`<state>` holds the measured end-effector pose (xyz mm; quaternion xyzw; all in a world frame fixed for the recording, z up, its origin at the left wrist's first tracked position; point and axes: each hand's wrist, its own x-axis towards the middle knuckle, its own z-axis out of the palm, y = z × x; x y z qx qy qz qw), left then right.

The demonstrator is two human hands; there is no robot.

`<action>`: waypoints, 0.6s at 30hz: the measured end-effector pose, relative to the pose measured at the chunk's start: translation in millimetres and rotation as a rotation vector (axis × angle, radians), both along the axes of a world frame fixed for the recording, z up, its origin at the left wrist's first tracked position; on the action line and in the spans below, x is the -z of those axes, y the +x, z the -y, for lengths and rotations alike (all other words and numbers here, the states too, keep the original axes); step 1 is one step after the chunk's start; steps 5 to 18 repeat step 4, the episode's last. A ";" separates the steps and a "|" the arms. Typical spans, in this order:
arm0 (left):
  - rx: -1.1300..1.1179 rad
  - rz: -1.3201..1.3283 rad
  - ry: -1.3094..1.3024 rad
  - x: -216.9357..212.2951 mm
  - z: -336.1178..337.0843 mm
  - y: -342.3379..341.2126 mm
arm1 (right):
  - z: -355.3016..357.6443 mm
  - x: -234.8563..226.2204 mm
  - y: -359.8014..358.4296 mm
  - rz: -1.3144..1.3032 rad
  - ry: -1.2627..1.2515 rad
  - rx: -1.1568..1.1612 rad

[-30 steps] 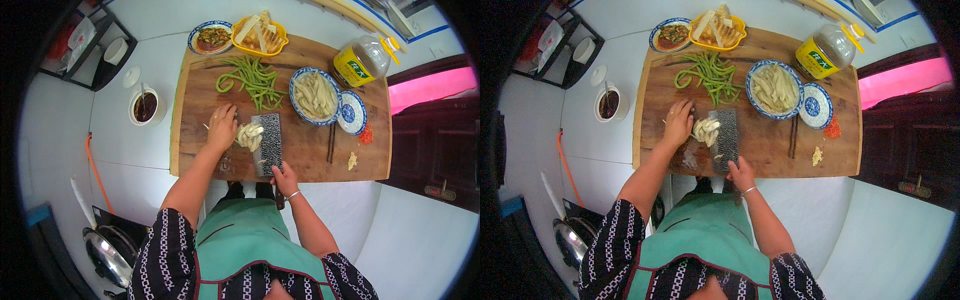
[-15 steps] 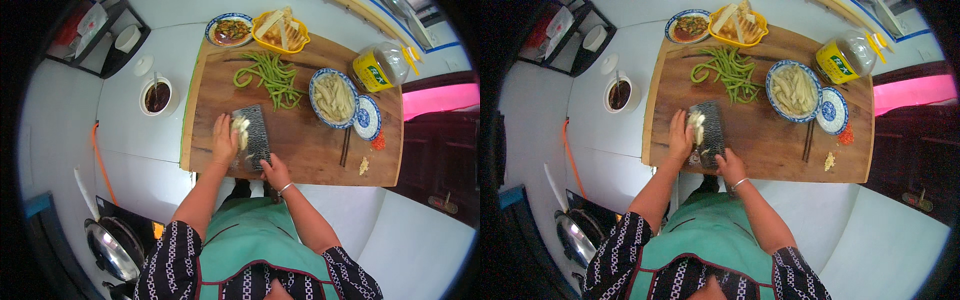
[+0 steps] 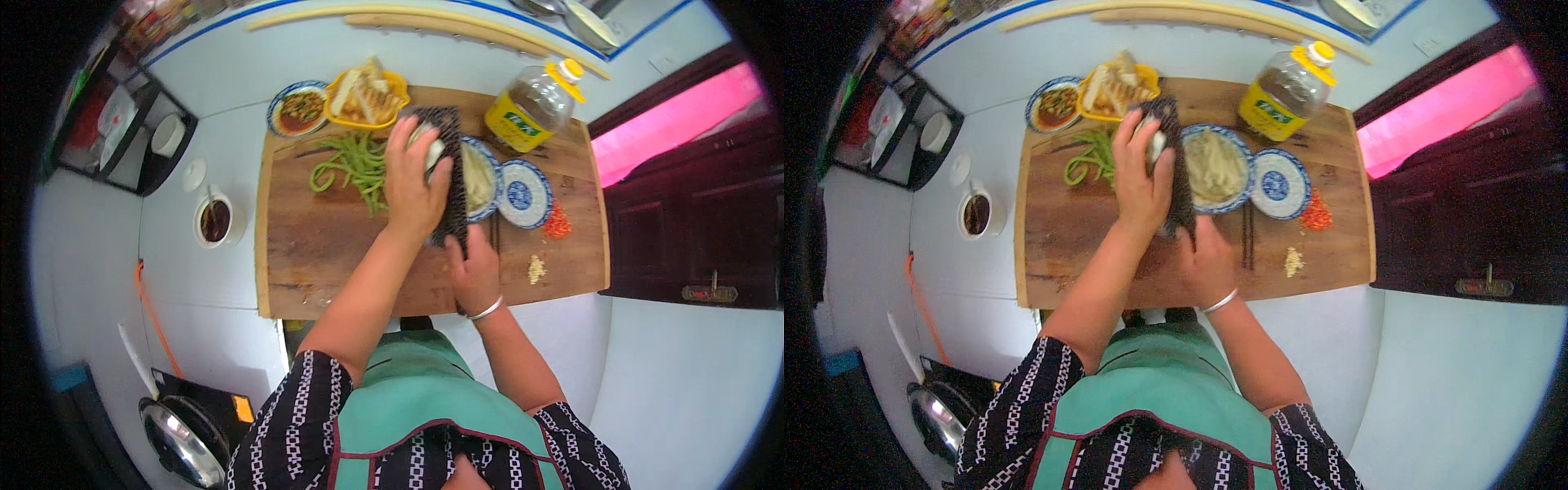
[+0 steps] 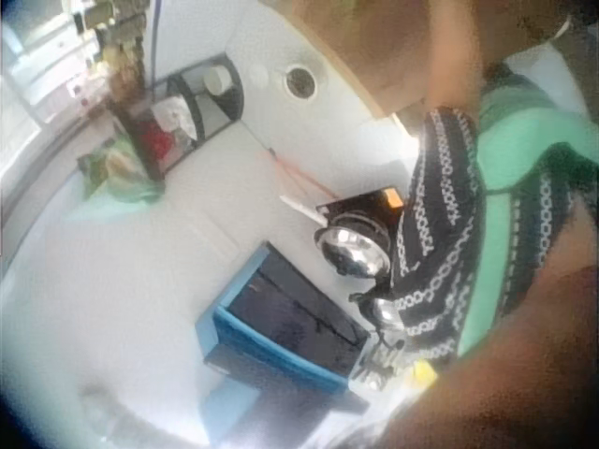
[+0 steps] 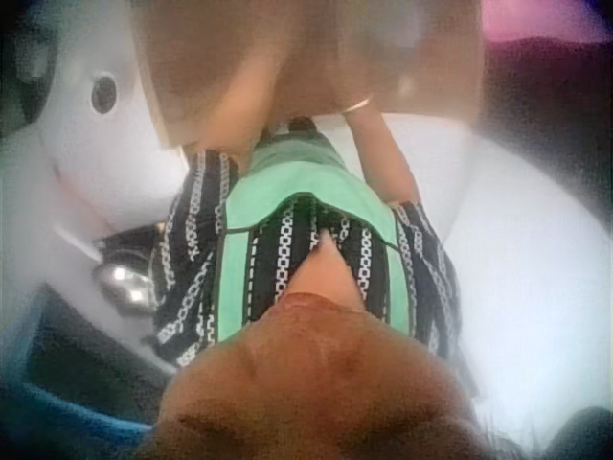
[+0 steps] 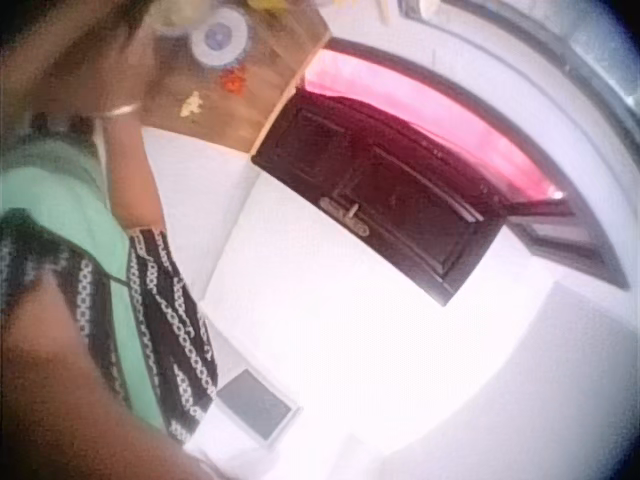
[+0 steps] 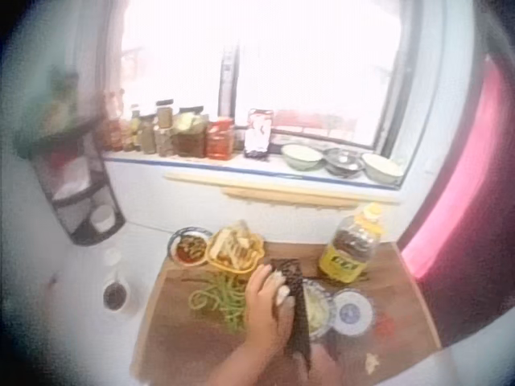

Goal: The person washes a metal steamer insert in the sink using a yellow cloth, then wipes the sink and countertop. They move a wok to the stove, retrieve bowls from a cabinet, and chop vegetables on a cutting board with a knife.

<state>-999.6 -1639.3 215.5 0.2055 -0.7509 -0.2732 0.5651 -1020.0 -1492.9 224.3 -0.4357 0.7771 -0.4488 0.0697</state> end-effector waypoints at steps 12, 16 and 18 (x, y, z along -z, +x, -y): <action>0.158 -0.110 -0.022 -1.4 -20.2 -77.4 | -29.0 -8.4 -57.1 -0.089 -0.001 0.116; 0.158 -0.110 -0.022 -1.4 -20.2 -77.4 | -29.0 -8.4 -57.1 -0.089 -0.001 0.116; 0.158 -0.110 -0.022 -1.4 -20.2 -77.4 | -29.0 -8.4 -57.1 -0.089 -0.001 0.116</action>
